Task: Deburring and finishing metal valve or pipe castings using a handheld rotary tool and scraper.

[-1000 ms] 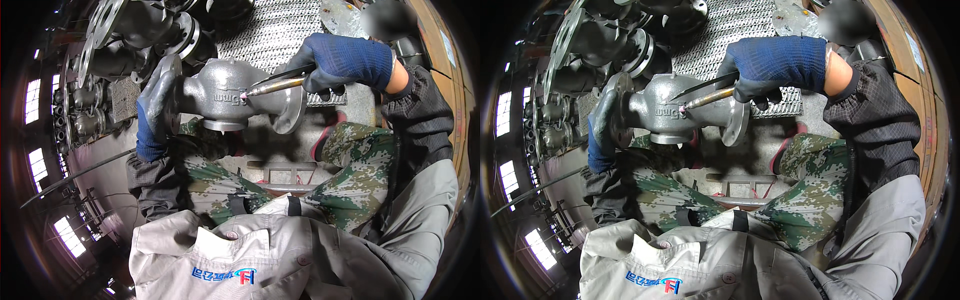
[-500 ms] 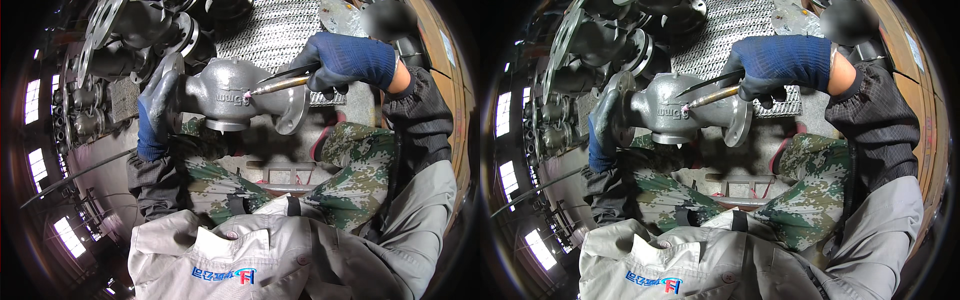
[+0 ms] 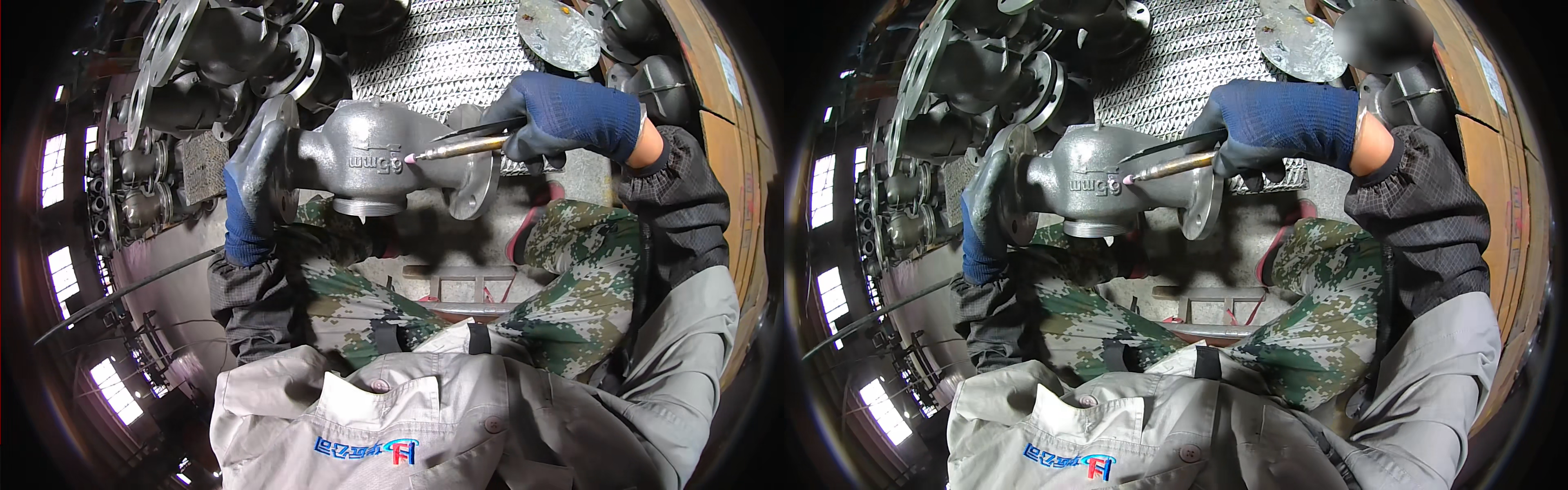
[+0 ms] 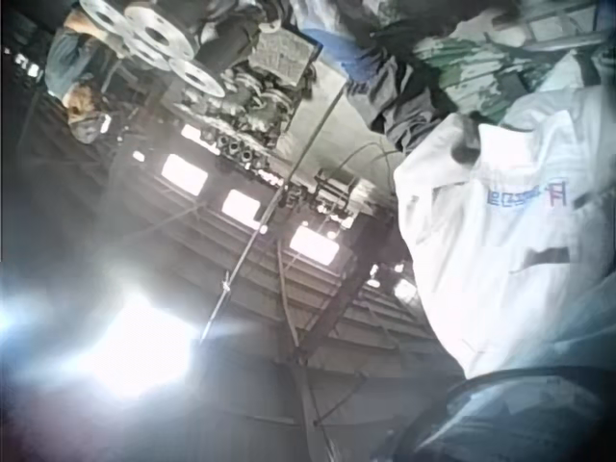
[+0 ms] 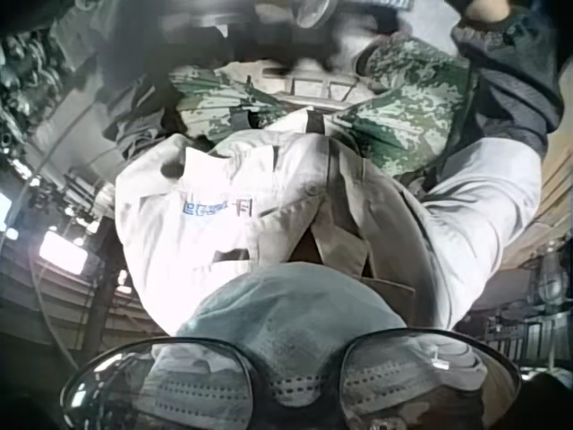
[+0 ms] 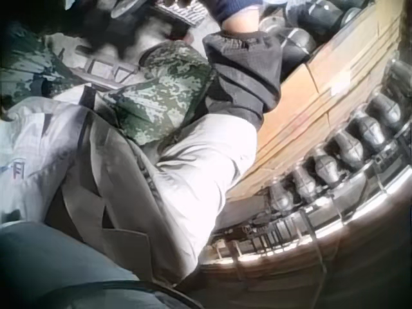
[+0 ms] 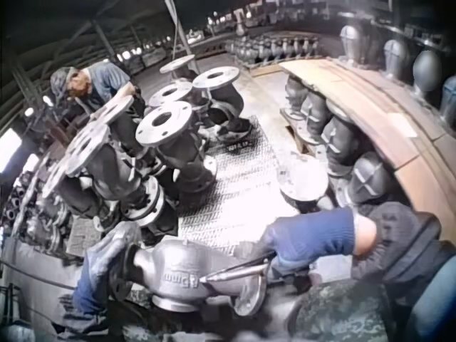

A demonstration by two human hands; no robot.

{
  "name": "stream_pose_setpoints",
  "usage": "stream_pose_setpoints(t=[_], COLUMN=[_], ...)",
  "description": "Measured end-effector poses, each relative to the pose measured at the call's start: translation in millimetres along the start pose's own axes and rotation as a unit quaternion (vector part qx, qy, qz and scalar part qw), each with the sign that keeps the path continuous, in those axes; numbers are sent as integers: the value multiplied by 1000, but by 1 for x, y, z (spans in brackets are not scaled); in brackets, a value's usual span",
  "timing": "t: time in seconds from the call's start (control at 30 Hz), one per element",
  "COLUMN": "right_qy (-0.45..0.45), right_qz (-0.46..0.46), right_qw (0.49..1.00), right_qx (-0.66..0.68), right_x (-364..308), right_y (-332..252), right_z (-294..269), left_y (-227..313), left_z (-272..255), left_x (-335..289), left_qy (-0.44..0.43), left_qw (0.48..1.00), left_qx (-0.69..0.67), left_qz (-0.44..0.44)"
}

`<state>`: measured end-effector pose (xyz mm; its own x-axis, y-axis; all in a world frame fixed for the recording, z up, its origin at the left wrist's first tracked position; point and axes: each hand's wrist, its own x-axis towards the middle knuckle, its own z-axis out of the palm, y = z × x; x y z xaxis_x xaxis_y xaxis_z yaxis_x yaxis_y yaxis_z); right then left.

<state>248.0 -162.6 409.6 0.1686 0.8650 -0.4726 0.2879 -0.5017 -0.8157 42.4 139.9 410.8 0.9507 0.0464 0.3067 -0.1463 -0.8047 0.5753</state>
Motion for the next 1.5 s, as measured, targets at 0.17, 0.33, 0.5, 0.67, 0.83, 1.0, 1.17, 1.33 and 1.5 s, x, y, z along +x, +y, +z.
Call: stream_pose_setpoints(t=[0.17,0.33,0.5,0.67,0.83,1.0,1.17,1.33,1.5], right_qy=[14,2,159,278,344,437,365,424,367], right_qz=[-8,24,-52,-128,-126,-241,-250,-236,-235], right_qw=[999,1000,970,937,860,820,757,698,750], right_qx=[45,15,175,168,355,280,481,526,498], right_x=[-1,-7,-28,-55,-59,-63,-91,-104,-100], right_y=[1,3,1,3,6,-1,-9,-19,-15], right_z=[9,17,27,27,43,71,81,108,120], left_y=[-3,-9,-20,6,62,123,139,149,130], left_z=[-3,-1,4,3,26,52,78,88,71], left_x=[-1,0,-18,-8,5,36,68,67,61], left_qy=[0,7,77,79,46,0,-135,-209,-102], left_qw=[986,975,994,972,961,989,976,886,939], left_qx=[119,107,-69,-166,-247,99,90,129,159], left_qz=[115,196,-23,-150,-114,-109,144,394,287])
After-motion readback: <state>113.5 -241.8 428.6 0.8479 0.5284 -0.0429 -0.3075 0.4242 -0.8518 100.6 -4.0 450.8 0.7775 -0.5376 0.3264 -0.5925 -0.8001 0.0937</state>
